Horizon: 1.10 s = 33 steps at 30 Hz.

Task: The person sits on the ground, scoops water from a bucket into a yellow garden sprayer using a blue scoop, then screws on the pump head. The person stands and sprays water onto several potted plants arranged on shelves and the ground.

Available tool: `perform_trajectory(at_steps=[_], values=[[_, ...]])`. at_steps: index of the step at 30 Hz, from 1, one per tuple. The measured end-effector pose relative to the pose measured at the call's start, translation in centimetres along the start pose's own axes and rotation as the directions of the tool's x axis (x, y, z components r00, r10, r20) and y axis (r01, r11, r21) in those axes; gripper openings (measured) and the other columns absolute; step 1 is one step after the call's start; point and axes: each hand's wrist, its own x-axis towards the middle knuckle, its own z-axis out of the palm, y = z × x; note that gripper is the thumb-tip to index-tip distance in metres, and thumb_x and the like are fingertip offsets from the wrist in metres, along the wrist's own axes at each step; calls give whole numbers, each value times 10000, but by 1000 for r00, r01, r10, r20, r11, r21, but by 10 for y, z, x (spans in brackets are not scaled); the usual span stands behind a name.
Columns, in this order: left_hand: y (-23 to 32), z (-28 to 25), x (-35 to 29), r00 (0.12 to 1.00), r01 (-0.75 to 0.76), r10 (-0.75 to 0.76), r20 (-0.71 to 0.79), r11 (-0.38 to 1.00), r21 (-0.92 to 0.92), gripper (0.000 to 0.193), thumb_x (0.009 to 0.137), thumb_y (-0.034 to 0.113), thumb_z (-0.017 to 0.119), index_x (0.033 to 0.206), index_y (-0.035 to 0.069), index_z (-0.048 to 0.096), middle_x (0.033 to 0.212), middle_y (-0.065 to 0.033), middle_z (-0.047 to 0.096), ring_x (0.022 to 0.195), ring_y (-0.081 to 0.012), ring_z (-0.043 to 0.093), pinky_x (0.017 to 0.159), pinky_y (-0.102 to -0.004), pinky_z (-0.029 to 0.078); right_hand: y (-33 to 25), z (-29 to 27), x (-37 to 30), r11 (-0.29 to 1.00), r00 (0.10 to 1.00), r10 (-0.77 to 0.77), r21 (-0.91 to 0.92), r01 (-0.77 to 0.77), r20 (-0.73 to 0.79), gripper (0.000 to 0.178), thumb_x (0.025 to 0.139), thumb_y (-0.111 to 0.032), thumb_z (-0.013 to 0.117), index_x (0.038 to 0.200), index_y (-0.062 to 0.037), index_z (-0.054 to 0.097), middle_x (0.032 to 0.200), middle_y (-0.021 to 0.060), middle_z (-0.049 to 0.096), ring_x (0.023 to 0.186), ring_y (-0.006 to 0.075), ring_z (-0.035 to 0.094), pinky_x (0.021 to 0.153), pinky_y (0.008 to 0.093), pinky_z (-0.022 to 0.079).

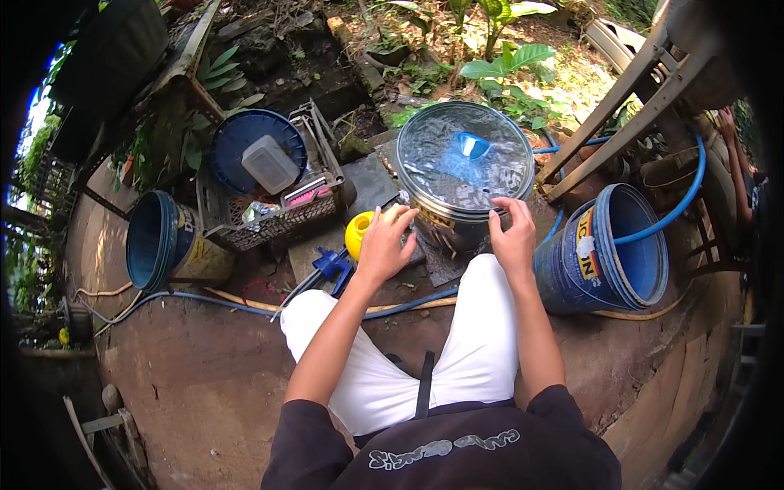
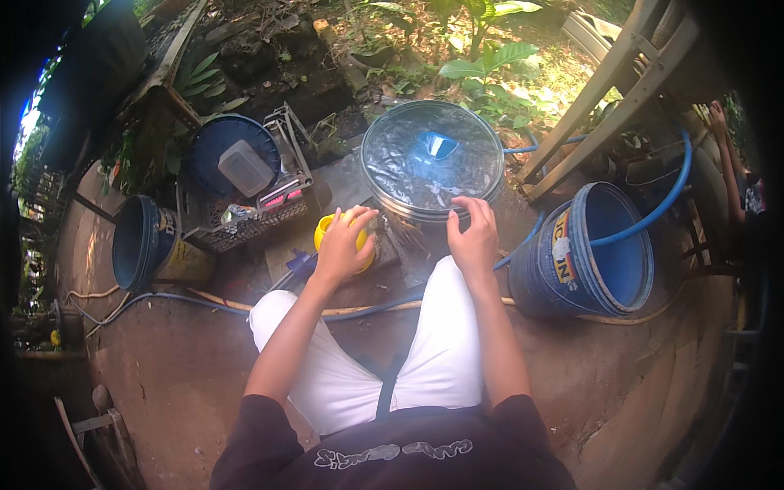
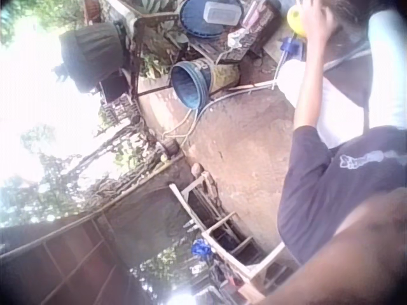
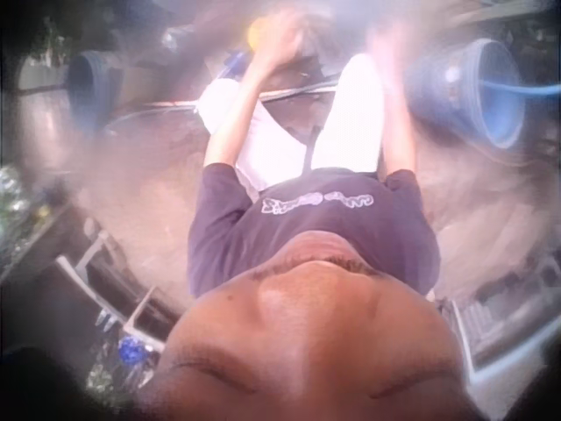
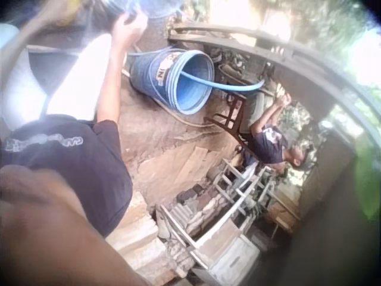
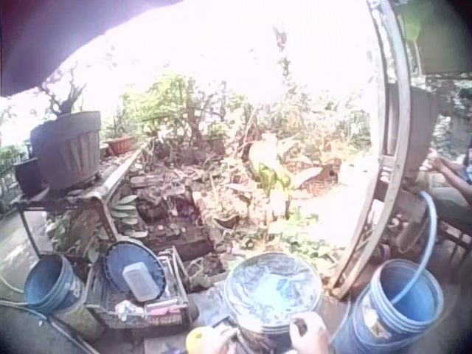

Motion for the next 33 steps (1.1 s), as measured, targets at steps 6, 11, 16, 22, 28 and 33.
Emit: perform_trajectory(at_steps=[6, 11, 16, 22, 28, 33], values=[[-58, -12, -61, 868, 495, -495, -36, 869, -28, 743, 698, 317, 727, 1309, 43, 404, 1281, -177, 425, 1201, -346, 421, 1038, -396, 330, -28, 78, -11, 952, 934, -304, 85, 293, 189, 112, 774, -81, 572, 872, -82, 627, 852, 71, 608, 839, 255, 576, 755, 364, 453], [-91, 12, -81, 823, 567, -552, 136, 811, -143, 1018, 627, 303, 786, 1418, 40, 203, 1403, -195, 314, 1289, -358, 331, 1061, -381, 304, -49, 145, -56, 940, 854, -334, 208, 270, 400, 282, 741, -62, 592, 1022, -81, 584, 962, 84, 577, 917, 268, 569, 780, 384, 464], [-113, 16, -78, 804, 563, -565, 186, 823, 67, 1075, 607, 256, 791, 1454, 151, 137, 1453, -185, 245, 1326, -354, 276, 1082, -459, 260, -64, 153, -26, 939, 894, -322, 223, 261, 310, 352, 748, -59, 590, 1098, -100, 581, 1034, 130, 572, 932, 314, 575, 783, 393, 481], [-68, 22, -55, 944, 319, -323, -65, 946, -58, 751, 737, 382, 686, 1378, 174, 353, 1426, -174, 301, 1290, -382, 322, 1041, -486, 307, -16, 99, 54, 968, 986, -57, -233, 93, 157, 438, 720, -46, 613, 1146, -128, 555, 1164, 134, 510, 1048, 320, 523, 822, 409, 469], [-81, 43, -41, 954, 251, -249, -164, 968, -11, 301, 812, 88, 579, 1112, 78, 601, 1246, -120, 517, 1111, -321, 519, 936, -396, 431, 56, 92, 89, 499, 898, 251, -843, 200, 362, 792, 770, -39, 566, 1436, -282, 212, 1395, 170, 337, 1197, 369, 435, 851, 609, 426], [-79, 38, -34, 942, 307, -307, -134, 952, -19, 275, 792, 51, 582, 1063, 67, 626, 1209, -112, 539, 1075, -316, 540, 911, -397, 444, 73, 83, 114, 395, 813, 51, -759, 517, 580, 630, 790, -94, 568, 1369, -218, 354, 1176, 117, 564, 850, 260, 645, 693, 375, 528]])
